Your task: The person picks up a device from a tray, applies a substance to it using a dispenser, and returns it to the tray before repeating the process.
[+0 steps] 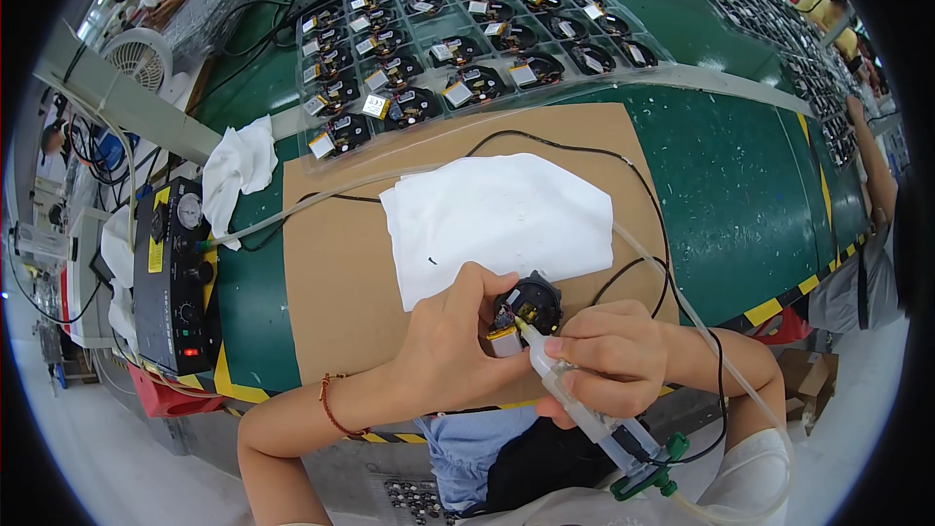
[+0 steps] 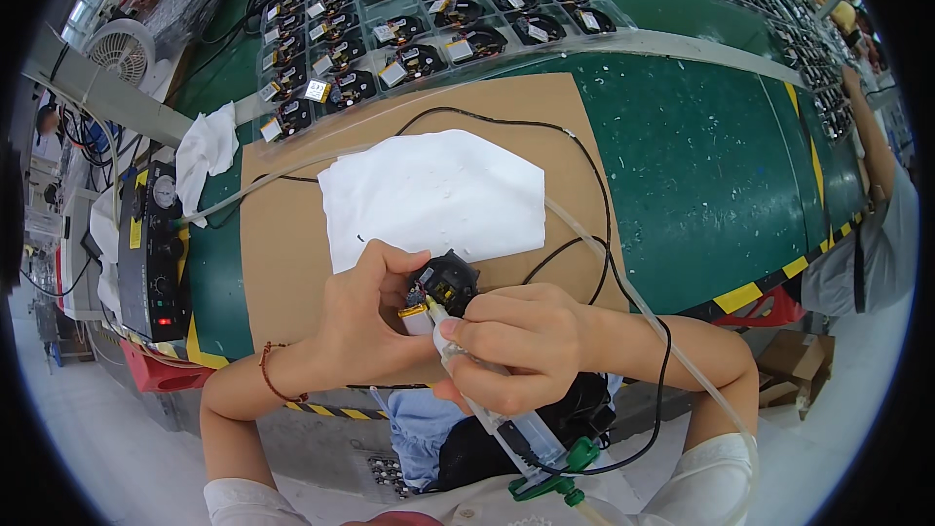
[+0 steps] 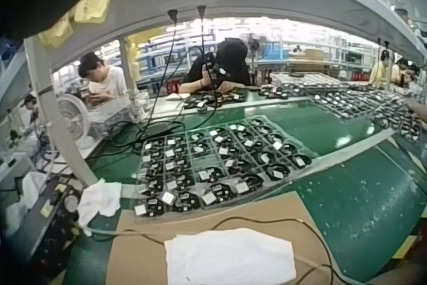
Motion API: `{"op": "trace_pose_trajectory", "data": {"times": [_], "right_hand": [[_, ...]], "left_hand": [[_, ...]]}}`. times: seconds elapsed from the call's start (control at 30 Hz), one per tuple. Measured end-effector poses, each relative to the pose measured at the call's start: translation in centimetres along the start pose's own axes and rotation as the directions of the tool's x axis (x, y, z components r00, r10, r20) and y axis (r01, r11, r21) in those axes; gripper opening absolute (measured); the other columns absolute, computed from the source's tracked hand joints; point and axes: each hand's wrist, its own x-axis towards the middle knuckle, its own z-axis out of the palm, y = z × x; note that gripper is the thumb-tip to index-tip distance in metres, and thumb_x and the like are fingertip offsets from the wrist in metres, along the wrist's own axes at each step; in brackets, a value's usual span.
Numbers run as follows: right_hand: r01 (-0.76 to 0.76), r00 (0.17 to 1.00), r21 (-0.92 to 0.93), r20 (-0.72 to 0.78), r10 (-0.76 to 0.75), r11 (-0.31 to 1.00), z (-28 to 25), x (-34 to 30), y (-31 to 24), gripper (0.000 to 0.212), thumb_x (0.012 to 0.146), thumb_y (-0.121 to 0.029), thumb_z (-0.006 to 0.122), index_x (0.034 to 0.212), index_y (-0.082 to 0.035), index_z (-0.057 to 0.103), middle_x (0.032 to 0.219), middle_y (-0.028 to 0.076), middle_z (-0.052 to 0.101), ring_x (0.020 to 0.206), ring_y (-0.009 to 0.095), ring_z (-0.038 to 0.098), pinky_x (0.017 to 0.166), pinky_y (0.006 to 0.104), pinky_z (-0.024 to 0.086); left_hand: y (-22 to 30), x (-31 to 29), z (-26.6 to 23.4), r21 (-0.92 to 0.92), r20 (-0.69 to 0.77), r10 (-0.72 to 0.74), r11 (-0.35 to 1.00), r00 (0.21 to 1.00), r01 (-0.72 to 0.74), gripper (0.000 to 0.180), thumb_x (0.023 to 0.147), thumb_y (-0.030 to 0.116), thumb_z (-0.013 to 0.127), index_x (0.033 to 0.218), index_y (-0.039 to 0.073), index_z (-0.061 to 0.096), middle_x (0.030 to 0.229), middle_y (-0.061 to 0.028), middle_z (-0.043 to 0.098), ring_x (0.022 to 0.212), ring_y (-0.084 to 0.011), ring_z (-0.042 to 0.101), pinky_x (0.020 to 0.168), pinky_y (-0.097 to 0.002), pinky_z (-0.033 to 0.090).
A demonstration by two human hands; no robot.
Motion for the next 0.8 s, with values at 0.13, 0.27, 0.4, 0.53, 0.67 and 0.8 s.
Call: {"op": "trace_pose_trajectory", "data": {"times": [0.13,0.27,0.4,0.53,0.67,0.8], "right_hand": [[0.000,1.000,0.002,-0.001,0.000,1.000,-0.09,0.07,0.02,0.033,0.070,-0.018,0.074,0.088,-0.005,0.050,0.081,0.013,0.057,0.055,0.018,0.054,0.044,0.0238,0.045],[-0.012,1.000,0.008,-0.005,0.012,1.000,-0.19,0.12,-0.01,0.035,0.069,-0.019,0.075,0.089,-0.005,0.050,0.081,0.013,0.057,0.055,0.019,0.055,0.043,0.0242,0.045],[-0.047,0.999,0.035,-0.012,0.047,0.998,-0.32,0.03,0.12,0.038,0.067,-0.019,0.076,0.090,-0.004,0.049,0.081,0.013,0.057,0.054,0.020,0.055,0.043,0.0250,0.046],[-0.088,0.996,0.049,0.037,0.087,0.995,-0.71,0.03,0.14,0.048,0.069,-0.026,0.077,0.095,-0.003,0.044,0.085,0.016,0.056,0.053,0.022,0.057,0.040,0.0260,0.046],[-0.146,0.989,0.073,0.028,0.145,0.987,-0.62,-0.05,0.07,0.052,0.069,-0.028,0.076,0.098,-0.003,0.042,0.084,0.016,0.056,0.051,0.021,0.057,0.041,0.0262,0.046],[-0.170,0.985,0.071,0.040,0.168,0.983,-0.78,0.17,0.00,0.052,0.068,-0.028,0.077,0.098,-0.003,0.042,0.084,0.016,0.056,0.051,0.021,0.057,0.041,0.0264,0.047]], "left_hand": [[0.15,0.04,-0.04,0.000,0.003,-0.004,1.000,1.000,0.004,0.054,0.064,0.019,0.078,0.102,0.001,0.046,0.064,-0.0098,0.056,0.055,-0.0195,0.059,0.049,-0.0286,0.046],[0.38,0.07,-0.19,0.015,0.007,-0.005,1.000,1.000,0.005,0.054,0.063,0.017,0.078,0.103,0.000,0.045,0.063,-0.0090,0.055,0.054,-0.0186,0.057,0.049,-0.0283,0.045],[0.53,0.07,-0.25,0.018,0.017,-0.032,0.999,0.999,0.032,0.053,0.063,0.016,0.077,0.103,0.000,0.045,0.063,-0.0088,0.054,0.054,-0.0183,0.057,0.048,-0.0282,0.045],[0.69,0.10,-0.30,0.024,0.015,-0.016,1.000,1.000,0.016,0.053,0.063,0.015,0.076,0.103,0.000,0.045,0.064,-0.0092,0.055,0.054,-0.0188,0.058,0.049,-0.0284,0.046],[0.77,0.13,-0.40,0.021,0.033,-0.030,0.999,0.999,0.030,0.053,0.064,0.016,0.076,0.103,0.000,0.045,0.065,-0.0103,0.056,0.055,-0.0196,0.059,0.049,-0.0283,0.046],[1.02,0.17,-0.53,0.012,0.039,-0.047,0.999,0.998,0.046,0.053,0.064,0.016,0.076,0.103,0.000,0.045,0.065,-0.0105,0.057,0.056,-0.0199,0.060,0.050,-0.0284,0.047]]}}
